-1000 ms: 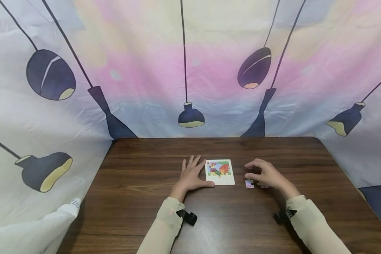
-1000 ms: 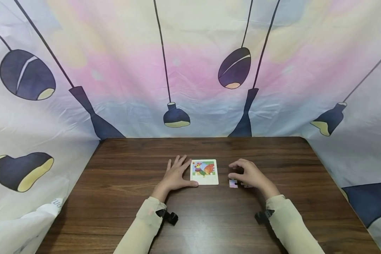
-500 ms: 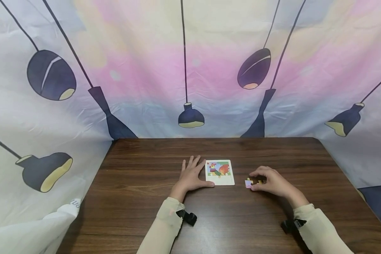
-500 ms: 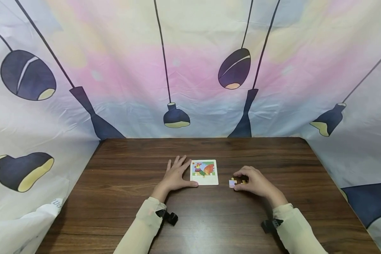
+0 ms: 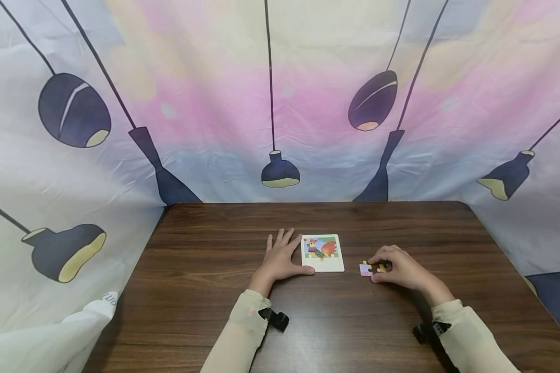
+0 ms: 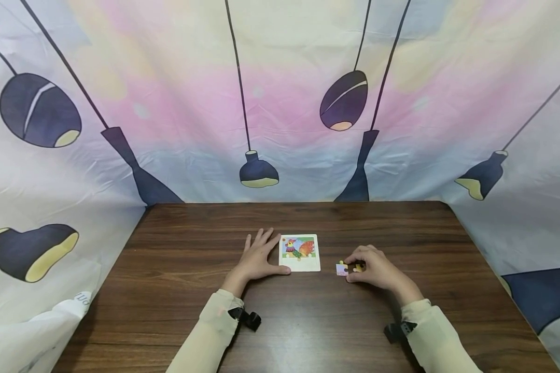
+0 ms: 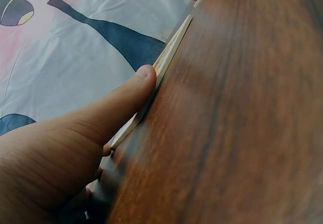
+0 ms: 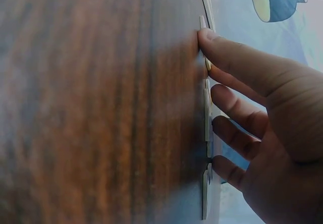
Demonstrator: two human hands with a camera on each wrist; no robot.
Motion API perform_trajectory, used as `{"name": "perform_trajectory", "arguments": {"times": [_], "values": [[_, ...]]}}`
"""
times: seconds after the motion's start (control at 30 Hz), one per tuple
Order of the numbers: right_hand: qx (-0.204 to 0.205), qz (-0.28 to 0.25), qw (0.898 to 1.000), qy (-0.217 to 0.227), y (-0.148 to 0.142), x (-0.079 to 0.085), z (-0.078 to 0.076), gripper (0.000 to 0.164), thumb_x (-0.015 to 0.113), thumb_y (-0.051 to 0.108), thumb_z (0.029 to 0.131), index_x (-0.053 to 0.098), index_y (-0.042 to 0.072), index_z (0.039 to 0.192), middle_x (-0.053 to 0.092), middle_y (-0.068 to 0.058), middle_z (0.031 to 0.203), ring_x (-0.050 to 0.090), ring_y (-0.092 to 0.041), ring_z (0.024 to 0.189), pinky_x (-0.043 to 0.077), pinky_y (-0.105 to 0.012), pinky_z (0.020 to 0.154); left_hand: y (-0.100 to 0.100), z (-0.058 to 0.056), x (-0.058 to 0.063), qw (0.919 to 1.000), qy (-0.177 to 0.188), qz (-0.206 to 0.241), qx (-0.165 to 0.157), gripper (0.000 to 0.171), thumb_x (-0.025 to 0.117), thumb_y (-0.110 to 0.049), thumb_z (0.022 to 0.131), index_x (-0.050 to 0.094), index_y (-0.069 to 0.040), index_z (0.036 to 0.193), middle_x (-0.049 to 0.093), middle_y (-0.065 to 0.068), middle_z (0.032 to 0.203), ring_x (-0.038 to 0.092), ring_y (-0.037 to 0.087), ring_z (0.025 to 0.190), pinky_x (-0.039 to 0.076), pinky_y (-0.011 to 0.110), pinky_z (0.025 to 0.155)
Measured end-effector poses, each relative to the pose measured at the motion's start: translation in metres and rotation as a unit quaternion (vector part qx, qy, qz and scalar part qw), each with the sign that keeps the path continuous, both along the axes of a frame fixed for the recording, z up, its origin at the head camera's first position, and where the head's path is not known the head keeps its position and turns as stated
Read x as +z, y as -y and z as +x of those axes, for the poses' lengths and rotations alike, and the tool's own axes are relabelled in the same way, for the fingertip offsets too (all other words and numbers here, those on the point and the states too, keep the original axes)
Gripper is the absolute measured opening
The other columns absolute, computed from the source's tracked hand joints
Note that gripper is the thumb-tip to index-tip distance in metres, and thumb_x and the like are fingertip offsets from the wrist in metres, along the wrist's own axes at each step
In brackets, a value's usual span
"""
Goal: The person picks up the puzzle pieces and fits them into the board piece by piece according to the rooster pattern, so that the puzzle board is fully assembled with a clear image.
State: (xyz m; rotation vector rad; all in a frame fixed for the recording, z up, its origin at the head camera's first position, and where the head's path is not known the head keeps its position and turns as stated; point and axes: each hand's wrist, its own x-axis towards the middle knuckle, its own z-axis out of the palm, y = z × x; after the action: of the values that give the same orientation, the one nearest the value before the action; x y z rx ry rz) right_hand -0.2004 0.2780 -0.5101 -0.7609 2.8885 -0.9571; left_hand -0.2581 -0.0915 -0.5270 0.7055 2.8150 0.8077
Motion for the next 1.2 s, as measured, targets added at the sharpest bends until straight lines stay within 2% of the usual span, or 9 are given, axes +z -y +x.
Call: {"name": "perform_trajectory", "arguments": {"times": [0.27, 0.57, 0.83, 1.2], "values": [[0.022, -0.001, 0.999, -0.026, 0.003, 0.0, -0.001, 0.023, 0.091, 0.023, 0.085, 0.082, 0.015, 0.105, 0.068, 0.009, 0.1, 0.055, -0.012, 0.094, 0.043, -0.035, 0.079, 0.0, 0.001, 0.001, 1.0, 0.001, 0.004, 0.0, 0.112, 0.085, -0.066, 0.079, 0.036, -0.016, 0.167, 0.02, 0.012, 0.175, 0.003, 0.039, 0.162, -0.005, 0.063, 0.127], [0.026, 0.003, 0.999, -0.034, 0.006, -0.002, -0.001, 0.019, 0.09, 0.018, 0.086, 0.082, 0.014, 0.102, 0.068, 0.009, 0.099, 0.057, -0.011, 0.09, 0.048, -0.034, 0.076, 0.0, 0.001, 0.002, 1.0, -0.001, 0.003, -0.003, 0.114, 0.086, -0.067, 0.078, 0.036, -0.015, 0.166, 0.02, 0.013, 0.175, 0.004, 0.039, 0.162, -0.004, 0.063, 0.127], [0.023, -0.007, 1.0, -0.011, 0.009, 0.001, -0.004, 0.019, 0.087, 0.022, 0.09, 0.081, 0.016, 0.107, 0.068, 0.008, 0.102, 0.065, -0.013, 0.094, 0.056, -0.035, 0.079, 0.0, 0.001, 0.001, 1.0, -0.002, -0.002, -0.007, 0.117, 0.087, -0.066, 0.076, 0.035, -0.015, 0.167, 0.019, 0.013, 0.175, 0.004, 0.039, 0.162, -0.004, 0.063, 0.127], [0.043, -0.022, 0.999, -0.012, 0.032, 0.003, -0.015, 0.021, 0.086, 0.022, 0.091, 0.082, 0.014, 0.11, 0.069, 0.007, 0.103, 0.067, -0.014, 0.096, 0.057, -0.036, 0.082, -0.001, 0.001, 0.001, 0.9999, 0.0, -0.012, -0.006, 0.116, 0.086, -0.067, 0.077, 0.034, -0.016, 0.167, 0.018, 0.012, 0.175, 0.002, 0.039, 0.162, -0.004, 0.063, 0.127]]}}
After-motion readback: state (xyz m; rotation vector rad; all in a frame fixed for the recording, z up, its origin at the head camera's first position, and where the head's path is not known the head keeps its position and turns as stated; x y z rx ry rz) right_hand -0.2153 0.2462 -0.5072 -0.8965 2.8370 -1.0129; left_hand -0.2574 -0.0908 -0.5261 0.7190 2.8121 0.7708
